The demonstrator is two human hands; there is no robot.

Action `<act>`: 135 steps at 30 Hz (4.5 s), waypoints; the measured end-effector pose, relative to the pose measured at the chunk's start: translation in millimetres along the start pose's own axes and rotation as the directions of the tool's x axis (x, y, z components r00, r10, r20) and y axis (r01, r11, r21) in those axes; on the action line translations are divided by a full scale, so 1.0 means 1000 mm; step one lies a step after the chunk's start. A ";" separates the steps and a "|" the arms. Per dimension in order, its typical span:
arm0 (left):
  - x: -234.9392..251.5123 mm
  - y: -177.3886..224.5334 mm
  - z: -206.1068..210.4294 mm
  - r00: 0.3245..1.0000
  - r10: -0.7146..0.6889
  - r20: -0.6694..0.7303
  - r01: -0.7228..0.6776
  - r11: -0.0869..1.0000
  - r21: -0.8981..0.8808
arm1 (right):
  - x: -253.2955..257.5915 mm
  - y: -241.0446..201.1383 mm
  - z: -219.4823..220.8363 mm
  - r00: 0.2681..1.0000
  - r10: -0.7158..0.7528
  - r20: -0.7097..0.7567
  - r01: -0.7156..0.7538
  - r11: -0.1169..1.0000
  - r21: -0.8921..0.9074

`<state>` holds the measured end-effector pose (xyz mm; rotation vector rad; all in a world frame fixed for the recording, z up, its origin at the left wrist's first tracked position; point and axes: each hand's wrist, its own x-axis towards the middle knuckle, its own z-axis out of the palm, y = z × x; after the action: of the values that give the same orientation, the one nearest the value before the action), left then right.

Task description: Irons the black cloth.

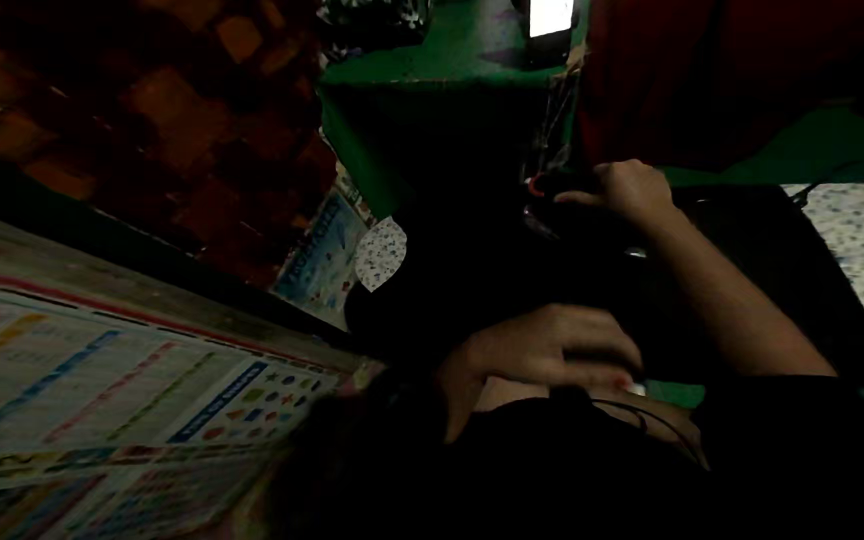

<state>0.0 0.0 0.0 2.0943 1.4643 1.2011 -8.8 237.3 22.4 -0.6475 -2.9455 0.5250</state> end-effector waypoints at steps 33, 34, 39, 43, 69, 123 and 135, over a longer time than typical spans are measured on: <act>-0.038 -0.104 0.033 0.704 -0.547 -0.453 0.709 0.493 0.505 | 0.080 -0.062 0.017 0.991 -0.094 0.099 0.095 0.995 -0.004; -0.038 -0.102 0.032 0.699 -0.562 -0.442 0.712 0.494 0.499 | 0.083 -0.069 0.019 0.988 -0.110 0.104 0.112 0.994 -0.008; -0.043 -0.103 0.037 0.717 -0.446 -0.536 0.693 0.543 0.474 | 0.094 -0.096 0.025 0.958 -0.212 0.191 0.219 0.976 -0.014; -0.056 -0.111 0.018 0.513 -0.196 -0.836 0.731 0.611 0.306 | 0.097 -0.088 0.029 0.899 -0.363 0.244 0.365 0.930 0.038; -0.069 -0.177 -0.124 0.003 -0.505 -0.863 0.855 0.449 -0.260 | 0.041 -0.071 0.024 1.000 0.024 0.000 -0.024 0.999 -0.020; -0.077 -0.177 -0.119 -0.015 -0.489 -0.872 0.795 0.524 -0.307 | 0.022 -0.012 0.005 0.994 0.095 -0.058 -0.096 0.995 -0.014; -0.076 -0.167 -0.112 0.046 -0.497 -0.866 0.798 0.540 -0.267 | 0.067 -0.063 0.029 0.996 -0.084 -0.004 0.084 0.991 0.101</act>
<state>-199.1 -18.2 -78.4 0.2968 2.7603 1.7401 -98.7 203.3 17.4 -0.5103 -2.9084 0.6613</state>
